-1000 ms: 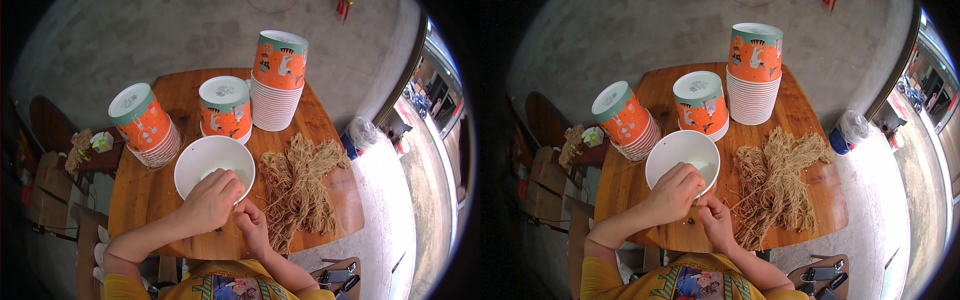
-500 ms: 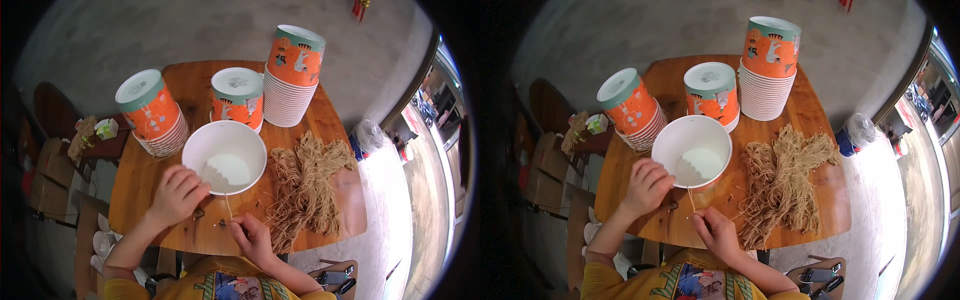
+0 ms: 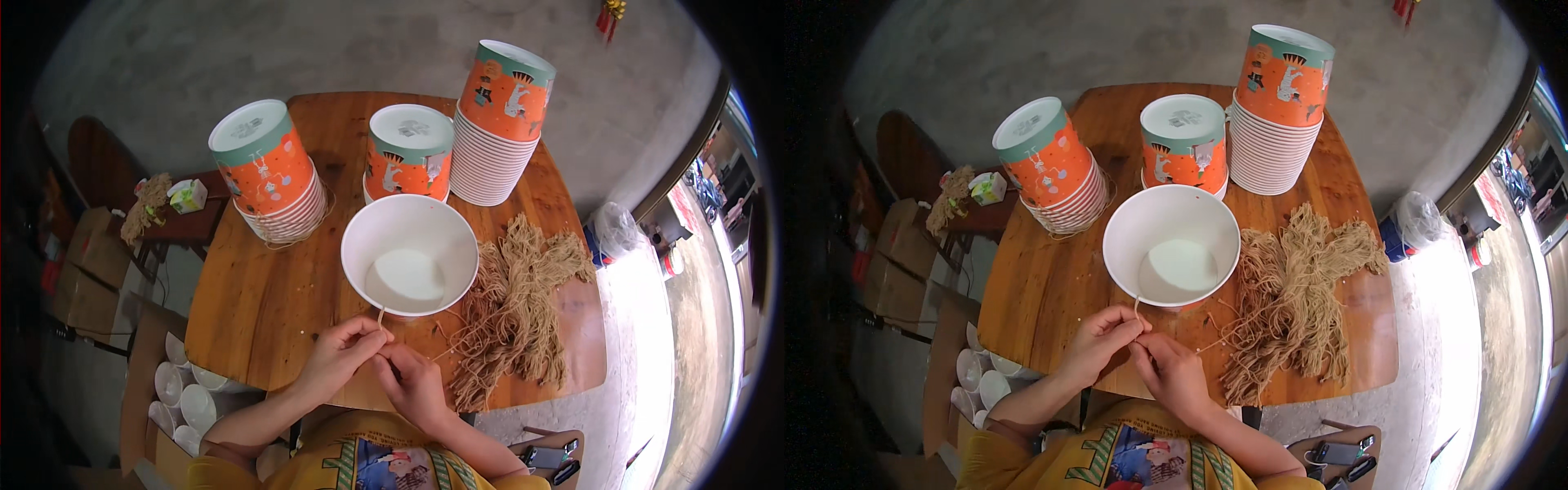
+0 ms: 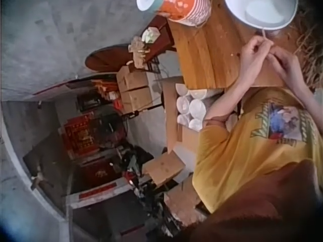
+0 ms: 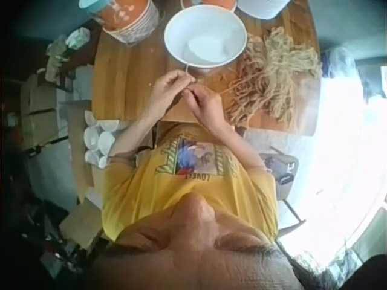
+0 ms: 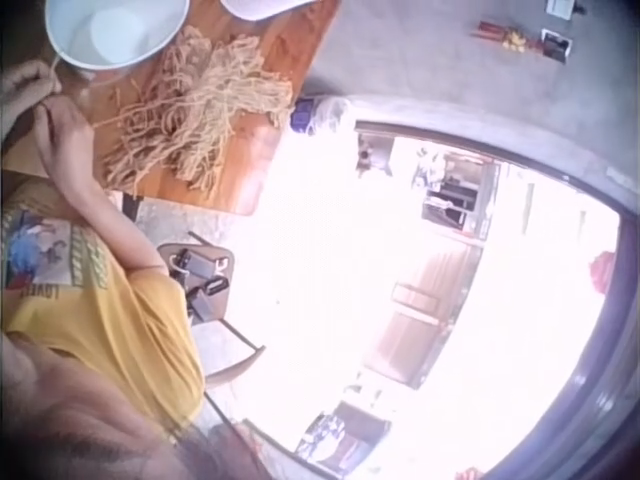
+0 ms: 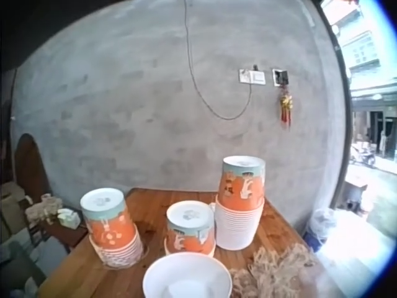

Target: Arranging dried fibers into paper cups for product packaging.

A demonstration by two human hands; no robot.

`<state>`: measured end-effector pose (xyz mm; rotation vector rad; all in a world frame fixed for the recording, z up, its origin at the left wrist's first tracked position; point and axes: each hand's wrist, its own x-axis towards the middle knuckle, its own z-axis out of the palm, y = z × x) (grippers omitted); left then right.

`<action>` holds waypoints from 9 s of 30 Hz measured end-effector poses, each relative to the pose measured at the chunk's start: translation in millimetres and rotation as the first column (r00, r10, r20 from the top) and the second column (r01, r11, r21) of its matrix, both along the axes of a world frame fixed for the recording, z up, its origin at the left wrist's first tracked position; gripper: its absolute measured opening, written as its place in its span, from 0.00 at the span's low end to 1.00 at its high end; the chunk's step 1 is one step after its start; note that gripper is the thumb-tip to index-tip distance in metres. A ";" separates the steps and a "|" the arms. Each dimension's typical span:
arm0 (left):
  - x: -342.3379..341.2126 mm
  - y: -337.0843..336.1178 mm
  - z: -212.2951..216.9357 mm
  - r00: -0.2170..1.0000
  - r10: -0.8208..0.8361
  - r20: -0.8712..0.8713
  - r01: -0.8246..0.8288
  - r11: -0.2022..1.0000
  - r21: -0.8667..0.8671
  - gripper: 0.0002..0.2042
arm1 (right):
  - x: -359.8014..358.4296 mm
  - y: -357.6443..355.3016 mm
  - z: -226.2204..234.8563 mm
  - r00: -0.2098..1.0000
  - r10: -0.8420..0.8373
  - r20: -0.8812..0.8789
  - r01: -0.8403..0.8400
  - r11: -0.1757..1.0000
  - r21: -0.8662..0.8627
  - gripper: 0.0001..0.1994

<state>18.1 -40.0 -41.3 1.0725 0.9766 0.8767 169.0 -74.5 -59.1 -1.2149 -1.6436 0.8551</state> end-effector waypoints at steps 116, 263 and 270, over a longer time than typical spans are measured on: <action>4.8 -3.0 58.9 0.690 0.495 -0.528 0.295 0.474 0.830 0.12 | 32.5 15.4 9.4 0.978 -0.177 -0.114 0.193 0.969 0.154 0.08; 29.9 73.0 65.1 0.883 -0.462 -0.081 0.457 0.887 -0.071 0.08 | 58.2 26.1 40.6 0.952 -0.218 0.215 0.112 0.901 0.418 0.12; 29.1 72.1 66.2 0.873 -0.483 -0.064 0.481 0.876 -0.048 0.11 | 63.9 23.8 33.2 0.984 -0.085 -0.155 0.097 0.992 0.076 0.08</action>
